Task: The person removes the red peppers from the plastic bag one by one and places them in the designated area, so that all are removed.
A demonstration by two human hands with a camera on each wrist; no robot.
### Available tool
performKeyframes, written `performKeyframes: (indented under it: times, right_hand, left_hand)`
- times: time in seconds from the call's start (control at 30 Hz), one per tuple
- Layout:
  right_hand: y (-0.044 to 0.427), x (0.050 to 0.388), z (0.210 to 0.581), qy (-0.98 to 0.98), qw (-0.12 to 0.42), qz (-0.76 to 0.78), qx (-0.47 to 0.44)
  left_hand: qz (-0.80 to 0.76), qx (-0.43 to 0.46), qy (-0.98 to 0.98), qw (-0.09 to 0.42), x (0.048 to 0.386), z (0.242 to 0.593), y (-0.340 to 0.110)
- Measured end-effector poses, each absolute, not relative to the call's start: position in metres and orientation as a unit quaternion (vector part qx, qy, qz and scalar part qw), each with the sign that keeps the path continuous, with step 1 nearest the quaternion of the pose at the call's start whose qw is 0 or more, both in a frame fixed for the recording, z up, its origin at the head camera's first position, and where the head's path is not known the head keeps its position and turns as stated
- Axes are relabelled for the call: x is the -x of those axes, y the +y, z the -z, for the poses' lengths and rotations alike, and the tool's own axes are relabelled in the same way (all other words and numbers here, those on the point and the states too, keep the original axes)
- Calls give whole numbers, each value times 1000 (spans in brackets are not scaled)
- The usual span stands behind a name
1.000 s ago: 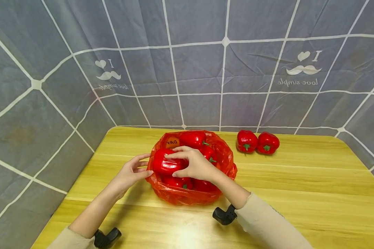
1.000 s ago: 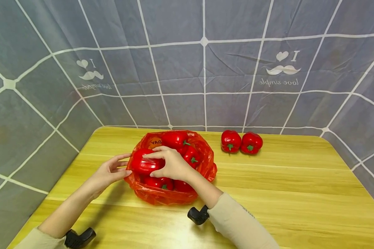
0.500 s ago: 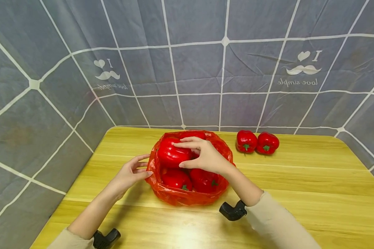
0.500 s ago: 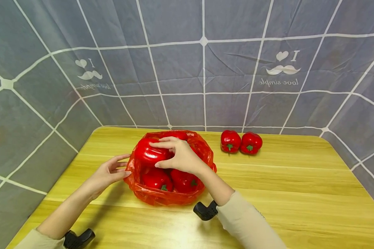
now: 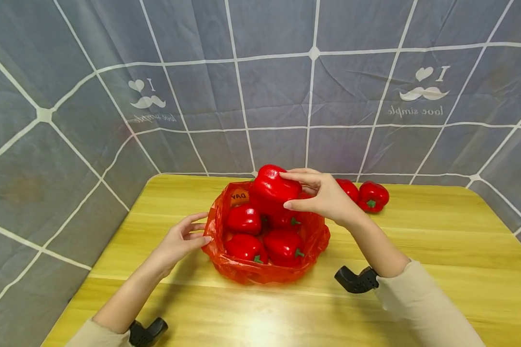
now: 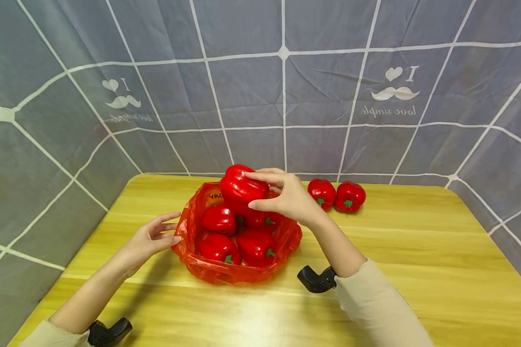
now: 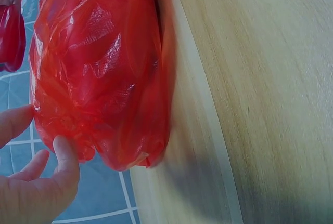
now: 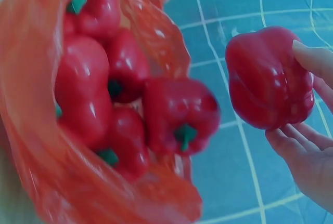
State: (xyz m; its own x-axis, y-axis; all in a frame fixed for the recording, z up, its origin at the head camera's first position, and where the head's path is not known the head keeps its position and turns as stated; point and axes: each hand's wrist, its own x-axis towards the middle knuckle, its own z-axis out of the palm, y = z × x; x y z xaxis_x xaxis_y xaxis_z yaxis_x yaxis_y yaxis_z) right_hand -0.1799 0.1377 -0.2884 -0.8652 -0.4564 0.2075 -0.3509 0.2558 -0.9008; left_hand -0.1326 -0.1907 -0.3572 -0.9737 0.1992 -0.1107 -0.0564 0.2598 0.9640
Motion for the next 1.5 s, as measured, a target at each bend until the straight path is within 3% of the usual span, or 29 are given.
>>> performKeyframes:
  times: [0.87, 1.5]
  right_hand:
    - [220, 163, 280, 818, -34, 549, 167]
    - [312, 139, 301, 822, -58, 563, 56]
  left_hand:
    - [-606, -52, 787, 109, 132, 359, -195]
    - [-611, -60, 782, 107, 132, 362, -196]
